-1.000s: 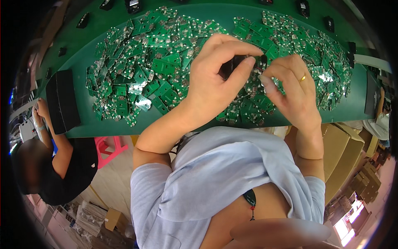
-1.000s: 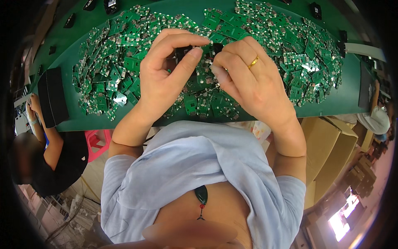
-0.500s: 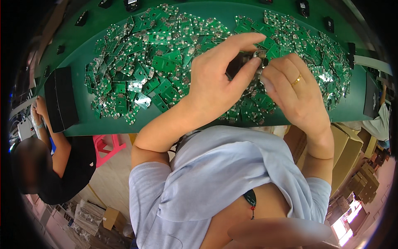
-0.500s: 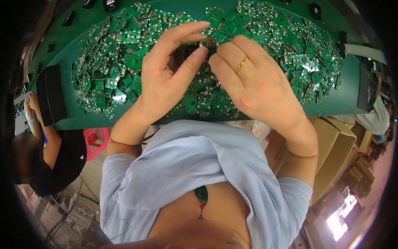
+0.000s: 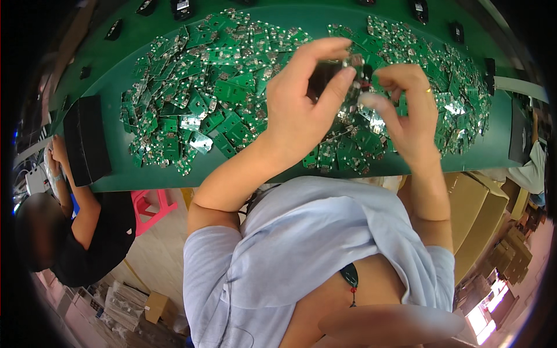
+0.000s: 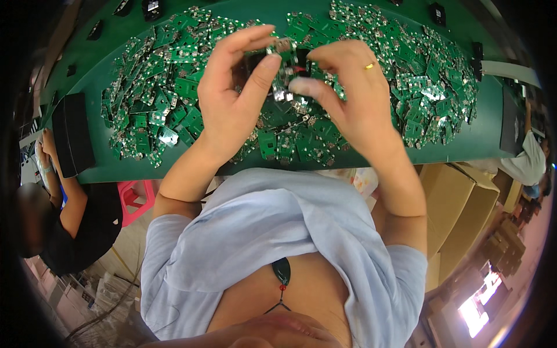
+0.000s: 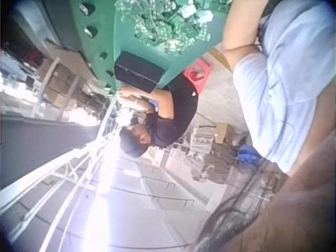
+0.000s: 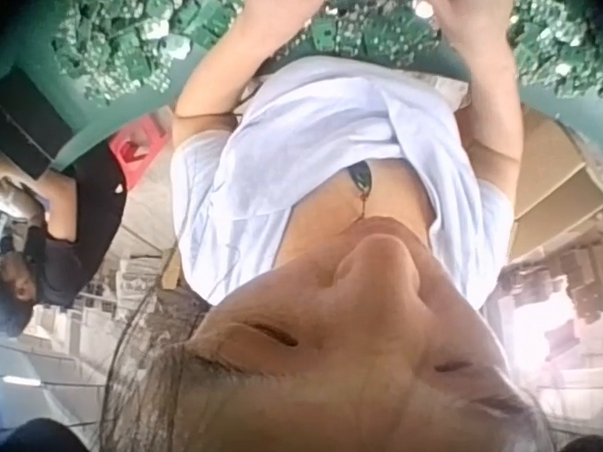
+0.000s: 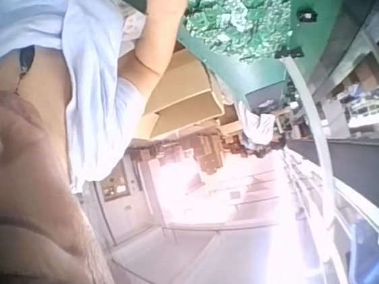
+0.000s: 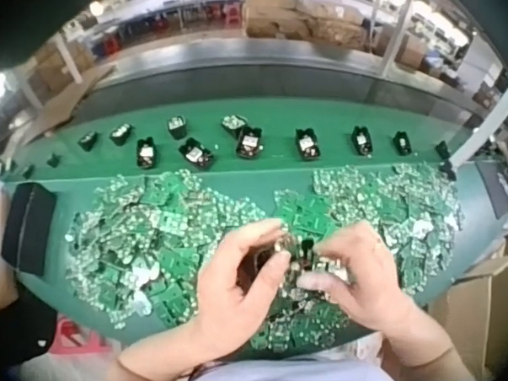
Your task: The person picks up a black plastic housing and a green circuit board from a pile, fits the board into the housing by hand, and places the assembled unit onto the table, repeating this process multiple times.
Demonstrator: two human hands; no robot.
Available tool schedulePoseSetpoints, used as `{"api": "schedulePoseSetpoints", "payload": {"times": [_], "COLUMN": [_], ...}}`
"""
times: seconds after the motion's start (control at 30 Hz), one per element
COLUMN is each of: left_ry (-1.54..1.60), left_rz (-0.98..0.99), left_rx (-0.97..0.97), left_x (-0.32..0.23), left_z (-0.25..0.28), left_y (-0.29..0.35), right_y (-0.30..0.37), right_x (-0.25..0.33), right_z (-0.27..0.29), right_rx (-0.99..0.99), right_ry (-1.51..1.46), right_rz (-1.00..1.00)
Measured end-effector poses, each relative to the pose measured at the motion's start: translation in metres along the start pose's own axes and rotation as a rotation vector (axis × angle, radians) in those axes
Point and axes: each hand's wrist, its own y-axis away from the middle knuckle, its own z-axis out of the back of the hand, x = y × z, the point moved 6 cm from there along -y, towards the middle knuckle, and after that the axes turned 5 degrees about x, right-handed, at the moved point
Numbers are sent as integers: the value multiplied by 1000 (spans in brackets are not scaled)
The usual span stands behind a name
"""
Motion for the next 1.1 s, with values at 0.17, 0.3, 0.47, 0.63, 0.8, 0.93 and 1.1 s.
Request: {"api": "schedulePoseSetpoints", "payload": {"times": [0.17, 0.3, 0.47, 0.63, 0.8, 0.93, 1.1], "left_ry": [-28, 76, 490, 497, 467, 401, 457], "left_rz": [13, 125, 377, 417, 435, 351, 315], "left_rx": [-45, 23, 150, 231, 168, 83, 29], "left_x": [0, 15, 23, 26, 15, 10, 9], "left_z": [3, 8, -4, -4, -8, -7, -9], "left_y": [0, 3, 5, 6, 8, 11, 15], "right_y": [20, 24, 29, 25, 14, 16, 12], "right_x": [-10, -17, 2, 18, 30, 38, 32], "right_z": [-23, -6, -20, -5, 4, 2, 7], "right_rx": [-187, -301, -52, -69, -184, -224, -249], "right_ry": [-850, -948, -1059, -188, 93, 152, 153], "right_rz": [-578, -564, -554, -233, 124, 302, 270]}}
